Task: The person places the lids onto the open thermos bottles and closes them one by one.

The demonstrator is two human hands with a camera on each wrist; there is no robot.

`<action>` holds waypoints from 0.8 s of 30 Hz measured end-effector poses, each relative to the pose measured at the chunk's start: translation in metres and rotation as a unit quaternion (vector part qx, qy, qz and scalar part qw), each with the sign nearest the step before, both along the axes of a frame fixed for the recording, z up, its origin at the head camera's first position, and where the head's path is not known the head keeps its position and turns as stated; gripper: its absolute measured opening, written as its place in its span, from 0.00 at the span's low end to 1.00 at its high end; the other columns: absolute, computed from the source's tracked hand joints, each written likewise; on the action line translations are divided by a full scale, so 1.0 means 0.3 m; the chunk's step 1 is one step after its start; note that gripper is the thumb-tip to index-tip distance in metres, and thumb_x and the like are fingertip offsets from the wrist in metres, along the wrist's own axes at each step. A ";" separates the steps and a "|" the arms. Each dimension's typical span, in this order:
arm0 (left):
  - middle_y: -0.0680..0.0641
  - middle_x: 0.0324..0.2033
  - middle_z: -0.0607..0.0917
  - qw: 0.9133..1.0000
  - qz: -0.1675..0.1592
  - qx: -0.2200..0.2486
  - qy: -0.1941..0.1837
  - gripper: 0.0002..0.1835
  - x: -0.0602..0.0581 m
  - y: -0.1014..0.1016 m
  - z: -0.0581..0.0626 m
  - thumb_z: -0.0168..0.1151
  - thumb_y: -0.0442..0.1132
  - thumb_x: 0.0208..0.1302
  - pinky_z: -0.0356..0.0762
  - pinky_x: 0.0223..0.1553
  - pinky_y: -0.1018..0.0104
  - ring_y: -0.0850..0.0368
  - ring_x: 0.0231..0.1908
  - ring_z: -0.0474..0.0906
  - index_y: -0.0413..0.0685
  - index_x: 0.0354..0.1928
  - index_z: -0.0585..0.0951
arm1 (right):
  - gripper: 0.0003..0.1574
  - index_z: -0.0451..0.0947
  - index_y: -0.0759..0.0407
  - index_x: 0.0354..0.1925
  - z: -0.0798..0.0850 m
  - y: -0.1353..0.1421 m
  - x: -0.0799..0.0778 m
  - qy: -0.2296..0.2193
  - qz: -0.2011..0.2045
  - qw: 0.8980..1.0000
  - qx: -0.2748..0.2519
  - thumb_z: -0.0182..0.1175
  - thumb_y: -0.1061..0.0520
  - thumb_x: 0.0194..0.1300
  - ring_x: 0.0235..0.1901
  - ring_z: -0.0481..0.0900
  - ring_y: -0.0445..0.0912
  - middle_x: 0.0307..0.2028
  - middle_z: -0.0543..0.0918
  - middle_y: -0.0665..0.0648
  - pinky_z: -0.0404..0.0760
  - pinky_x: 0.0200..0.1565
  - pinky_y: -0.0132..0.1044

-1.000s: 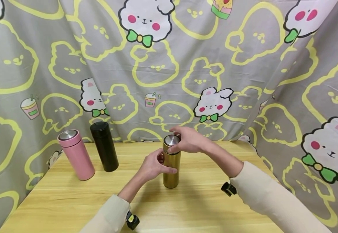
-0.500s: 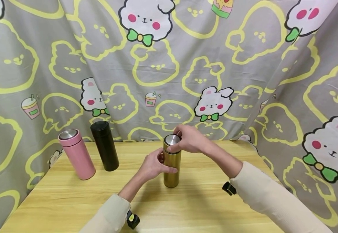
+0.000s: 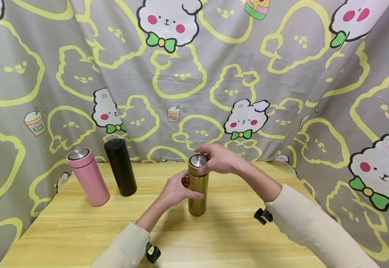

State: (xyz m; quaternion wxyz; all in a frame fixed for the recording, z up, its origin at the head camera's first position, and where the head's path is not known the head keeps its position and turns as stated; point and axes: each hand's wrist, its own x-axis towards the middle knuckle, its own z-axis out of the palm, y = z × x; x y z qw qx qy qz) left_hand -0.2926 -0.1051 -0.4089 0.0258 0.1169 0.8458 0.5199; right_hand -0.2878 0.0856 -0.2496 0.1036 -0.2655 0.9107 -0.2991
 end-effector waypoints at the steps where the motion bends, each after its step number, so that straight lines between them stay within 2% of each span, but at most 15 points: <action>1: 0.51 0.44 0.85 1.000 -0.001 0.001 0.001 0.37 0.000 0.001 0.000 0.86 0.53 0.40 0.82 0.48 0.56 0.55 0.44 0.81 0.55 0.54 0.79 | 0.42 0.70 0.62 0.69 0.000 0.000 -0.001 0.001 0.004 1.000 0.002 0.71 0.59 0.58 0.59 0.79 0.55 0.64 0.78 0.63 0.77 0.62 0.49; 4: 0.51 0.44 0.86 1.000 -0.002 0.002 0.003 0.37 0.003 0.002 0.000 0.86 0.53 0.40 0.82 0.48 0.56 0.55 0.44 0.82 0.55 0.54 0.79 | 0.40 0.73 0.62 0.67 -0.003 0.001 -0.002 0.006 -0.001 1.000 0.006 0.72 0.57 0.58 0.55 0.81 0.53 0.62 0.80 0.63 0.79 0.58 0.47; 11: 0.52 0.44 0.85 1.000 -0.001 -0.002 0.004 0.36 0.004 0.000 -0.005 0.86 0.54 0.40 0.82 0.47 0.58 0.55 0.44 0.82 0.56 0.51 0.79 | 0.40 0.75 0.61 0.60 -0.019 -0.006 0.000 0.021 -0.046 0.999 0.015 0.77 0.46 0.55 0.49 0.82 0.51 0.54 0.83 0.62 0.82 0.50 0.43; 14: 0.52 0.42 0.85 1.000 0.000 -0.006 0.004 0.35 0.006 0.000 -0.003 0.86 0.55 0.39 0.82 0.45 0.58 0.55 0.43 0.81 0.56 0.49 0.79 | 0.43 0.73 0.61 0.62 -0.019 -0.009 0.005 0.023 -0.051 0.998 0.019 0.77 0.44 0.55 0.49 0.82 0.51 0.54 0.83 0.63 0.81 0.50 0.44; 19: 0.51 0.43 0.85 1.000 -0.001 -0.004 0.005 0.36 0.003 0.001 -0.004 0.86 0.54 0.40 0.82 0.47 0.57 0.55 0.43 0.81 0.56 0.52 0.79 | 0.46 0.68 0.62 0.70 -0.013 -0.002 0.007 0.017 -0.023 1.000 0.006 0.75 0.52 0.58 0.58 0.80 0.55 0.62 0.79 0.65 0.78 0.60 0.48; 24: 0.52 0.45 0.85 1.000 -0.001 -0.004 0.004 0.37 0.001 0.001 -0.006 0.85 0.54 0.41 0.82 0.49 0.55 0.55 0.45 0.82 0.57 0.55 0.79 | 0.40 0.70 0.65 0.68 -0.013 0.004 0.001 0.006 0.006 1.000 -0.004 0.70 0.62 0.60 0.57 0.81 0.54 0.62 0.79 0.65 0.78 0.60 0.47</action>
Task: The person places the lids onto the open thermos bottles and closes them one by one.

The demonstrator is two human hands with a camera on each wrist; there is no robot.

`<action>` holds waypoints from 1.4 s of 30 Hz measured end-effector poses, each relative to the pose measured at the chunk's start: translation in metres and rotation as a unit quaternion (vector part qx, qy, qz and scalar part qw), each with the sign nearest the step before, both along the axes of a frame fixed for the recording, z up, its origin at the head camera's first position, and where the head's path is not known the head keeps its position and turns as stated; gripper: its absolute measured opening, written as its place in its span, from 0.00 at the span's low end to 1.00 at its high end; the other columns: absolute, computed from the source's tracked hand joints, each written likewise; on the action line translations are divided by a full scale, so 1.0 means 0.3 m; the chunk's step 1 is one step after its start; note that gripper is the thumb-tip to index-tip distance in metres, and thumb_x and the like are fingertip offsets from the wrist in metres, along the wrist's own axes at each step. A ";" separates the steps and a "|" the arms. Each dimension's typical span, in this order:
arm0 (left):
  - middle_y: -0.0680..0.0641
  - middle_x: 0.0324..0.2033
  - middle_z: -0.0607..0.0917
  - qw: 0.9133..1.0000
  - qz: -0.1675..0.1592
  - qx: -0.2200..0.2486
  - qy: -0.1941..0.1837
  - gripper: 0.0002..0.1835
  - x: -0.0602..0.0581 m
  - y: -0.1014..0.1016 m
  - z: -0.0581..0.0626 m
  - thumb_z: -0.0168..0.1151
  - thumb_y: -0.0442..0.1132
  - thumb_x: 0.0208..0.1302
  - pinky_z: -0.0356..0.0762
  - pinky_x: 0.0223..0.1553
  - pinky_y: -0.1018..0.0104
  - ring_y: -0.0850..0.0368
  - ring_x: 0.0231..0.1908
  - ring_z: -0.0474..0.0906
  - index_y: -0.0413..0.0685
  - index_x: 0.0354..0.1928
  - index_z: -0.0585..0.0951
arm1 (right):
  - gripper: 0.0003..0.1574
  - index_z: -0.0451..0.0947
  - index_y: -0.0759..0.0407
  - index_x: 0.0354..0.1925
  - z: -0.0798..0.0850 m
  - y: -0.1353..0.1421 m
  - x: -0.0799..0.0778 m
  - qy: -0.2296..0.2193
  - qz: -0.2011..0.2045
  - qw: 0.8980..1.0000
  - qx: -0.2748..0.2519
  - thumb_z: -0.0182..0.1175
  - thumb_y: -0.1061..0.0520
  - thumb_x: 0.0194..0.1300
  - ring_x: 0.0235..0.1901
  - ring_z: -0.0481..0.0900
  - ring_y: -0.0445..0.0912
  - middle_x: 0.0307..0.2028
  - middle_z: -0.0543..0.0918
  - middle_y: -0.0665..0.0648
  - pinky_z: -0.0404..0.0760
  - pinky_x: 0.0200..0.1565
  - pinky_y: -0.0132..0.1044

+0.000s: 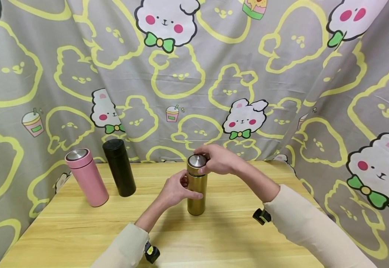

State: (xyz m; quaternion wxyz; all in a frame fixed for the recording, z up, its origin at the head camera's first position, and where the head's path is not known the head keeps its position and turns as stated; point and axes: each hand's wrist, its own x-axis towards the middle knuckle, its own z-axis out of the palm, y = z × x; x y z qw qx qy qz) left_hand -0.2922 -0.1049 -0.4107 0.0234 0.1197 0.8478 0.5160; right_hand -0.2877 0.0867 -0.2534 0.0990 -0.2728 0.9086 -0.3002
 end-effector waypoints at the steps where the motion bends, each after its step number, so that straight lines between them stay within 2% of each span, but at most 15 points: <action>1: 0.52 0.45 0.85 1.000 0.001 -0.001 0.000 0.37 0.001 -0.001 0.001 0.85 0.54 0.41 0.82 0.49 0.55 0.55 0.45 0.82 0.58 0.55 0.79 | 0.39 0.71 0.65 0.68 0.000 -0.001 -0.001 0.001 0.001 1.000 0.001 0.70 0.62 0.60 0.56 0.81 0.53 0.62 0.80 0.64 0.79 0.60 0.46; 4: 0.53 0.46 0.85 1.000 -0.002 0.001 0.000 0.38 0.002 -0.003 0.002 0.85 0.54 0.41 0.82 0.50 0.55 0.55 0.46 0.82 0.58 0.56 0.78 | 0.37 0.73 0.65 0.65 0.001 -0.004 -0.003 0.014 -0.005 1.000 0.005 0.73 0.58 0.59 0.52 0.82 0.51 0.58 0.82 0.63 0.80 0.56 0.44; 8: 0.53 0.46 0.86 1.000 -0.002 0.003 0.002 0.38 0.004 -0.004 0.004 0.85 0.54 0.41 0.82 0.51 0.54 0.55 0.46 0.82 0.58 0.56 0.78 | 0.35 0.77 0.63 0.56 -0.005 -0.013 -0.006 0.031 -0.033 0.999 0.007 0.77 0.50 0.55 0.45 0.82 0.49 0.49 0.84 0.59 0.81 0.47 0.41; 11: 0.53 0.45 0.86 1.000 0.000 0.001 0.001 0.37 0.005 -0.005 0.006 0.86 0.54 0.40 0.82 0.50 0.55 0.55 0.46 0.82 0.58 0.55 0.79 | 0.36 0.77 0.61 0.53 -0.012 -0.017 -0.005 0.032 -0.055 0.998 0.006 0.78 0.46 0.53 0.43 0.82 0.48 0.46 0.84 0.58 0.81 0.45 0.40; 15: 0.52 0.44 0.86 1.000 0.003 0.000 0.002 0.36 0.006 -0.005 0.006 0.86 0.54 0.40 0.82 0.49 0.56 0.55 0.45 0.82 0.58 0.53 0.79 | 0.39 0.76 0.61 0.55 -0.013 -0.019 -0.003 0.034 -0.066 0.997 0.011 0.79 0.44 0.52 0.44 0.81 0.49 0.48 0.84 0.59 0.81 0.46 0.40; 18: 0.52 0.43 0.86 1.000 0.004 -0.001 0.002 0.35 0.005 -0.006 0.008 0.86 0.53 0.40 0.82 0.48 0.57 0.55 0.44 0.82 0.57 0.52 0.79 | 0.45 0.72 0.61 0.61 -0.008 -0.020 -0.003 0.030 -0.068 0.997 0.022 0.79 0.43 0.52 0.48 0.81 0.51 0.52 0.83 0.61 0.80 0.48 0.43; 21: 0.52 0.43 0.86 1.000 0.004 -0.002 0.001 0.36 0.005 -0.006 0.008 0.86 0.53 0.40 0.82 0.48 0.57 0.55 0.44 0.82 0.57 0.52 0.79 | 0.50 0.68 0.61 0.68 0.001 -0.017 -0.001 0.012 -0.058 0.998 0.019 0.78 0.45 0.54 0.56 0.80 0.55 0.60 0.79 0.65 0.79 0.56 0.48; 24: 0.52 0.44 0.86 1.000 0.001 -0.002 -0.001 0.37 0.005 -0.007 0.006 0.86 0.53 0.40 0.82 0.49 0.56 0.55 0.44 0.82 0.57 0.54 0.79 | 0.49 0.66 0.62 0.71 0.007 -0.013 -0.002 -0.008 -0.035 0.999 0.003 0.76 0.53 0.57 0.62 0.77 0.58 0.65 0.76 0.66 0.76 0.63 0.51; 27: 0.52 0.45 0.86 1.000 -0.001 0.001 -0.002 0.39 0.006 -0.009 0.006 0.86 0.53 0.40 0.82 0.50 0.55 0.55 0.45 0.82 0.57 0.56 0.78 | 0.44 0.68 0.63 0.70 0.008 -0.010 -0.006 -0.015 -0.008 1.000 -0.002 0.72 0.63 0.57 0.60 0.79 0.56 0.63 0.78 0.65 0.76 0.64 0.50; 30: 0.52 0.46 0.86 1.000 -0.003 0.003 -0.003 0.39 0.005 -0.010 0.007 0.86 0.53 0.40 0.82 0.50 0.55 0.55 0.45 0.82 0.57 0.57 0.78 | 0.40 0.71 0.64 0.67 0.006 -0.009 -0.009 -0.008 0.005 1.000 0.001 0.70 0.67 0.57 0.55 0.81 0.53 0.59 0.82 0.63 0.78 0.60 0.47; 37: 0.53 0.45 0.86 1.000 -0.002 0.002 -0.001 0.38 0.003 -0.010 0.006 0.86 0.53 0.40 0.82 0.49 0.55 0.55 0.45 0.82 0.58 0.56 0.79 | 0.36 0.76 0.64 0.56 -0.004 -0.013 -0.010 0.028 -0.030 0.999 0.017 0.78 0.51 0.54 0.48 0.81 0.50 0.51 0.83 0.60 0.80 0.52 0.44; 42: 0.53 0.43 0.86 1.000 -0.007 0.000 0.005 0.36 0.000 -0.008 0.003 0.86 0.53 0.40 0.82 0.47 0.57 0.56 0.43 0.82 0.57 0.53 0.79 | 0.38 0.74 0.63 0.54 -0.014 -0.009 -0.008 0.033 -0.052 0.998 0.021 0.79 0.47 0.53 0.47 0.81 0.50 0.49 0.83 0.60 0.80 0.51 0.43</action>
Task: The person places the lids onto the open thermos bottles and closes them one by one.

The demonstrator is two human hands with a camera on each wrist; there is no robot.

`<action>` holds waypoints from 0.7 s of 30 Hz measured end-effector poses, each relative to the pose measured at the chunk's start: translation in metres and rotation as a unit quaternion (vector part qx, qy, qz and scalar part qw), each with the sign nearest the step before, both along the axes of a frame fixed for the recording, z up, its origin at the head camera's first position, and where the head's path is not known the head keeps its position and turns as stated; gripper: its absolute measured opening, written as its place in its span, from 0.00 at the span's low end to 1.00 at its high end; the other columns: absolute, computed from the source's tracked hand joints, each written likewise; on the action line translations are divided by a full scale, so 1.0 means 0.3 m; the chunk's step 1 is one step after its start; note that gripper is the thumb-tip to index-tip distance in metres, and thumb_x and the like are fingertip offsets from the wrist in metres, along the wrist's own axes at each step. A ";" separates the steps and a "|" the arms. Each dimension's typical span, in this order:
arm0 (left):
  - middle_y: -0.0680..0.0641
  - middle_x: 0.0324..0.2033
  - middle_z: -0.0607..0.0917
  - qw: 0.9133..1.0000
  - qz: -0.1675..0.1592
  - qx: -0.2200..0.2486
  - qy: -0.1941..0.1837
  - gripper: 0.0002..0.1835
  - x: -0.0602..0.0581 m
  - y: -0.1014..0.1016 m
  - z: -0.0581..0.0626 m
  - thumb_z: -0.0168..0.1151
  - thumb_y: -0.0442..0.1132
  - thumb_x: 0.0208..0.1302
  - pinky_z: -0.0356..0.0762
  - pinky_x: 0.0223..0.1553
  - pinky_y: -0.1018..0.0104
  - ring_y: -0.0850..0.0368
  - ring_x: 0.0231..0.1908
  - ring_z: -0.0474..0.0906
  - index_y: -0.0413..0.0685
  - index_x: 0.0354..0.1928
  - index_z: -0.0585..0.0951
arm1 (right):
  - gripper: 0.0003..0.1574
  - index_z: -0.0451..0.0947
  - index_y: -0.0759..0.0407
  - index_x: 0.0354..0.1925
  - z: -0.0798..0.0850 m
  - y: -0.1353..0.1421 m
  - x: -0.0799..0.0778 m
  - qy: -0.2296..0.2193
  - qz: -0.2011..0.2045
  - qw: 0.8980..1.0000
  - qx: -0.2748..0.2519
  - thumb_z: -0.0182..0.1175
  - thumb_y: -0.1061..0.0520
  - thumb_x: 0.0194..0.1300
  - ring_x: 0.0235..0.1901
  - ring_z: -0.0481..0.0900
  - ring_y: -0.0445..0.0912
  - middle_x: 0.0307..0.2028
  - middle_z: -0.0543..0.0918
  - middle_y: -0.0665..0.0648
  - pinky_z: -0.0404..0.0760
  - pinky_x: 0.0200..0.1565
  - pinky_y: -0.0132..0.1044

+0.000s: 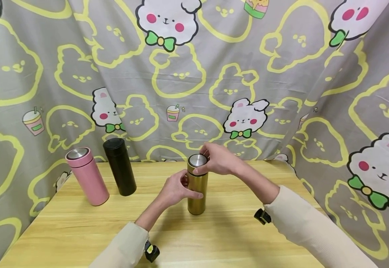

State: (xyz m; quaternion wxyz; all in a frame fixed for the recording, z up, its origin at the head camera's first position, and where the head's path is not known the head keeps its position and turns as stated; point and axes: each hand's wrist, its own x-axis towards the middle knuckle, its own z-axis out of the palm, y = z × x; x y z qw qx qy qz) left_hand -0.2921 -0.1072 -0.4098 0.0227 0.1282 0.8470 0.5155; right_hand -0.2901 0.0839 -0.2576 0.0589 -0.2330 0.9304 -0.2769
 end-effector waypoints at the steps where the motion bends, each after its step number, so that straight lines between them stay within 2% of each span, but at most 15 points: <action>1: 0.53 0.43 0.86 1.000 -0.001 -0.001 0.001 0.36 -0.001 0.001 -0.001 0.86 0.53 0.39 0.82 0.47 0.57 0.56 0.43 0.82 0.57 0.53 0.79 | 0.38 0.74 0.63 0.55 0.000 0.000 0.001 -0.002 -0.003 1.000 0.000 0.79 0.47 0.53 0.47 0.81 0.50 0.49 0.83 0.60 0.80 0.51 0.43; 5: 0.53 0.42 0.86 1.000 -0.001 -0.003 0.004 0.36 -0.002 0.003 -0.002 0.86 0.54 0.39 0.82 0.46 0.58 0.56 0.43 0.82 0.57 0.52 0.79 | 0.45 0.70 0.65 0.62 0.007 0.002 0.002 -0.016 0.000 1.000 -0.005 0.78 0.49 0.53 0.49 0.81 0.52 0.51 0.83 0.63 0.80 0.54 0.46; 7: 0.53 0.42 0.86 1.000 0.002 -0.005 0.004 0.37 -0.003 0.004 -0.001 0.86 0.54 0.38 0.82 0.46 0.58 0.56 0.43 0.82 0.56 0.52 0.79 | 0.47 0.69 0.66 0.65 0.014 0.002 0.002 -0.023 0.007 1.000 -0.011 0.78 0.51 0.54 0.54 0.81 0.54 0.55 0.82 0.64 0.79 0.58 0.47; 11: 0.52 0.42 0.86 1.000 0.005 -0.005 0.000 0.38 -0.002 0.005 0.002 0.87 0.55 0.37 0.82 0.46 0.58 0.56 0.43 0.82 0.56 0.53 0.79 | 0.45 0.69 0.65 0.68 0.022 0.004 0.000 -0.036 0.029 0.999 -0.028 0.74 0.60 0.55 0.61 0.78 0.57 0.61 0.79 0.65 0.76 0.64 0.49; 15: 0.52 0.43 0.85 1.000 0.004 -0.004 -0.004 0.38 -0.001 0.006 0.003 0.86 0.55 0.37 0.81 0.46 0.57 0.55 0.43 0.81 0.57 0.53 0.79 | 0.40 0.72 0.66 0.66 0.023 0.005 -0.001 -0.034 0.049 0.998 -0.021 0.72 0.64 0.56 0.56 0.81 0.54 0.58 0.82 0.63 0.78 0.61 0.47; 18: 0.52 0.43 0.86 1.000 0.004 -0.001 -0.003 0.38 -0.001 0.007 0.000 0.86 0.54 0.38 0.81 0.47 0.57 0.55 0.44 0.82 0.56 0.53 0.79 | 0.35 0.76 0.66 0.61 0.021 0.004 -0.002 -0.016 0.045 0.999 -0.009 0.74 0.60 0.55 0.50 0.83 0.50 0.52 0.85 0.61 0.80 0.56 0.45; 21: 0.51 0.43 0.86 1.000 0.005 0.000 -0.002 0.37 -0.003 0.008 -0.003 0.86 0.53 0.39 0.82 0.47 0.57 0.55 0.43 0.82 0.56 0.53 0.79 | 0.34 0.78 0.64 0.55 0.016 0.001 -0.001 -0.002 0.024 1.000 -0.002 0.77 0.53 0.53 0.46 0.82 0.49 0.49 0.85 0.59 0.80 0.51 0.42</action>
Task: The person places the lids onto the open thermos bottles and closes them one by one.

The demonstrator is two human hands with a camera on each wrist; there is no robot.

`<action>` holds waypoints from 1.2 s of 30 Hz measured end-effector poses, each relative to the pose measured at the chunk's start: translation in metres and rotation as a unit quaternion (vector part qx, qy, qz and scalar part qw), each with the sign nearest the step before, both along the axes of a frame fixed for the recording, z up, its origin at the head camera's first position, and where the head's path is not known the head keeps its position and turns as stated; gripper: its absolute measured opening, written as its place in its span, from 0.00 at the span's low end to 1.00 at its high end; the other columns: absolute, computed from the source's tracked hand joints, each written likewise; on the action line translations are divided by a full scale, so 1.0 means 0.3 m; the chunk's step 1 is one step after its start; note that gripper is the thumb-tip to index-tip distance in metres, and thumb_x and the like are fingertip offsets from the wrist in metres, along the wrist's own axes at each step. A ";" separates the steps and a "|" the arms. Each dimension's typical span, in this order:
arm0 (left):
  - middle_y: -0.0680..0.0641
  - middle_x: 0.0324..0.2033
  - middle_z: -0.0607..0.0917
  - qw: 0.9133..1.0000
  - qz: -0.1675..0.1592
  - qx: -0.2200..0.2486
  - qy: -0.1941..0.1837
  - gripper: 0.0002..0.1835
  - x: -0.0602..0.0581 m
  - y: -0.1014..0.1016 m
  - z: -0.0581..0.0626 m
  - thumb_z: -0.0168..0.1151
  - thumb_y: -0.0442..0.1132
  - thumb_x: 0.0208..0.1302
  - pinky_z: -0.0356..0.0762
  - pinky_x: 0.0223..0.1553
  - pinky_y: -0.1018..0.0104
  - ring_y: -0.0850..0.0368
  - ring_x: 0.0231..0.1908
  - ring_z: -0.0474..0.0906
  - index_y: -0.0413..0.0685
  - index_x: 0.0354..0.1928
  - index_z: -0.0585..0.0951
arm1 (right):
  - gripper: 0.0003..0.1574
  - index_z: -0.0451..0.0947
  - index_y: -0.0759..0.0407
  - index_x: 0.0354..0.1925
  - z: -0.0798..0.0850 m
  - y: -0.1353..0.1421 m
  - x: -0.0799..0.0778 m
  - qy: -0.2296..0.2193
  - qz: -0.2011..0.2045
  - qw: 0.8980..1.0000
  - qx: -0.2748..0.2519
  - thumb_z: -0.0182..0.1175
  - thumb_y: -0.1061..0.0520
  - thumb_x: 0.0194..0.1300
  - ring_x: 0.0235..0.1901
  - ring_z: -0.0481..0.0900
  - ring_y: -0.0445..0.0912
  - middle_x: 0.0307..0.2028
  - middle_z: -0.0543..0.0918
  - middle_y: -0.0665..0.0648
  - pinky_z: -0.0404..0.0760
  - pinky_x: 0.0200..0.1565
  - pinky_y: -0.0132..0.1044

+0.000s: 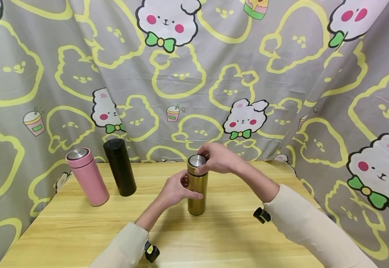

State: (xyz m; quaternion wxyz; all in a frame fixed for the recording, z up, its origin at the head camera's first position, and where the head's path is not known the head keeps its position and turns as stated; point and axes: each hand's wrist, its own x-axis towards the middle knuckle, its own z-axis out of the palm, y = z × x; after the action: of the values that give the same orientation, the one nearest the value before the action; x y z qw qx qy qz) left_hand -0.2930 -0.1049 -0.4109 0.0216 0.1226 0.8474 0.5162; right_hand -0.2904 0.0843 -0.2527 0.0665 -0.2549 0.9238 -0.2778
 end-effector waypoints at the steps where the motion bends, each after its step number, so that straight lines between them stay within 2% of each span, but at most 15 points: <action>1: 0.51 0.43 0.86 1.000 0.000 0.000 0.000 0.36 0.000 0.000 -0.001 0.86 0.53 0.39 0.82 0.47 0.57 0.55 0.43 0.82 0.56 0.52 0.79 | 0.34 0.78 0.63 0.54 -0.002 -0.001 0.001 0.005 -0.007 1.000 0.002 0.78 0.51 0.53 0.45 0.82 0.49 0.48 0.85 0.58 0.80 0.50 0.41; 5: 0.52 0.41 0.86 1.000 0.002 -0.004 0.002 0.34 0.000 -0.001 -0.003 0.86 0.53 0.39 0.81 0.45 0.59 0.55 0.42 0.81 0.56 0.49 0.79 | 0.36 0.76 0.62 0.53 -0.008 -0.003 0.006 0.008 -0.031 0.999 0.008 0.79 0.46 0.52 0.44 0.81 0.49 0.46 0.84 0.58 0.80 0.46 0.40; 9: 0.51 0.40 0.85 1.000 0.004 -0.007 0.002 0.33 0.001 -0.003 -0.003 0.86 0.53 0.39 0.81 0.43 0.60 0.55 0.41 0.81 0.56 0.48 0.79 | 0.48 0.71 0.63 0.63 -0.006 -0.004 0.007 -0.005 -0.035 0.999 0.016 0.78 0.43 0.52 0.45 0.82 0.50 0.49 0.84 0.60 0.81 0.48 0.43; 12: 0.51 0.41 0.85 1.000 0.003 -0.007 0.003 0.34 0.002 -0.005 -0.001 0.86 0.53 0.38 0.81 0.43 0.59 0.54 0.41 0.81 0.56 0.49 0.79 | 0.54 0.65 0.64 0.70 0.000 -0.003 0.004 -0.021 -0.023 0.999 0.008 0.78 0.45 0.54 0.51 0.82 0.53 0.54 0.83 0.63 0.80 0.55 0.46; 17: 0.52 0.43 0.86 1.000 0.000 -0.003 0.002 0.37 0.004 -0.007 0.001 0.86 0.52 0.39 0.81 0.47 0.57 0.55 0.43 0.81 0.56 0.54 0.79 | 0.47 0.67 0.64 0.71 0.009 0.003 0.005 -0.034 0.014 0.999 -0.015 0.74 0.60 0.56 0.61 0.78 0.57 0.63 0.78 0.65 0.75 0.64 0.50; 20: 0.52 0.43 0.86 1.000 0.000 -0.004 -0.002 0.38 0.003 -0.008 0.000 0.86 0.52 0.40 0.81 0.47 0.57 0.55 0.44 0.81 0.56 0.55 0.79 | 0.43 0.69 0.65 0.69 0.006 0.003 0.003 -0.036 0.036 0.999 -0.015 0.70 0.67 0.56 0.59 0.80 0.55 0.62 0.80 0.64 0.76 0.63 0.49; 23: 0.52 0.44 0.86 1.000 0.003 -0.004 -0.007 0.38 0.004 -0.008 0.000 0.86 0.53 0.39 0.81 0.47 0.57 0.55 0.44 0.81 0.56 0.55 0.79 | 0.40 0.72 0.64 0.67 0.003 0.002 0.002 -0.033 0.044 0.998 -0.012 0.68 0.69 0.56 0.55 0.81 0.52 0.59 0.82 0.62 0.78 0.60 0.47; 29: 0.52 0.44 0.86 1.000 0.001 -0.003 -0.006 0.38 0.001 -0.006 0.000 0.86 0.52 0.40 0.82 0.48 0.56 0.55 0.44 0.82 0.56 0.55 0.79 | 0.34 0.77 0.65 0.59 -0.002 0.001 0.000 -0.005 0.016 1.000 -0.005 0.75 0.60 0.55 0.50 0.82 0.51 0.52 0.85 0.60 0.80 0.56 0.45; 33: 0.52 0.44 0.86 1.000 0.001 -0.007 -0.007 0.37 0.001 -0.006 0.000 0.86 0.53 0.40 0.82 0.48 0.56 0.55 0.44 0.82 0.57 0.54 0.79 | 0.35 0.76 0.62 0.53 -0.007 -0.002 -0.001 0.003 -0.023 1.000 0.004 0.79 0.50 0.52 0.46 0.81 0.49 0.46 0.85 0.58 0.80 0.50 0.43; 36: 0.53 0.44 0.86 1.000 -0.001 -0.009 -0.007 0.37 0.002 -0.005 0.001 0.86 0.54 0.40 0.82 0.49 0.56 0.55 0.44 0.82 0.58 0.54 0.79 | 0.37 0.76 0.60 0.51 -0.013 -0.004 -0.003 0.010 -0.043 0.999 0.011 0.80 0.46 0.50 0.44 0.81 0.49 0.44 0.84 0.56 0.80 0.47 0.41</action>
State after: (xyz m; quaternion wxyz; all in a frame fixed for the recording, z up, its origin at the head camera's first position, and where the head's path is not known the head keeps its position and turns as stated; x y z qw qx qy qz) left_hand -0.2923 -0.1064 -0.4107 0.0294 0.1193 0.8515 0.5098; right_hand -0.2913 0.0832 -0.2566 0.0484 -0.2169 0.9376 -0.2675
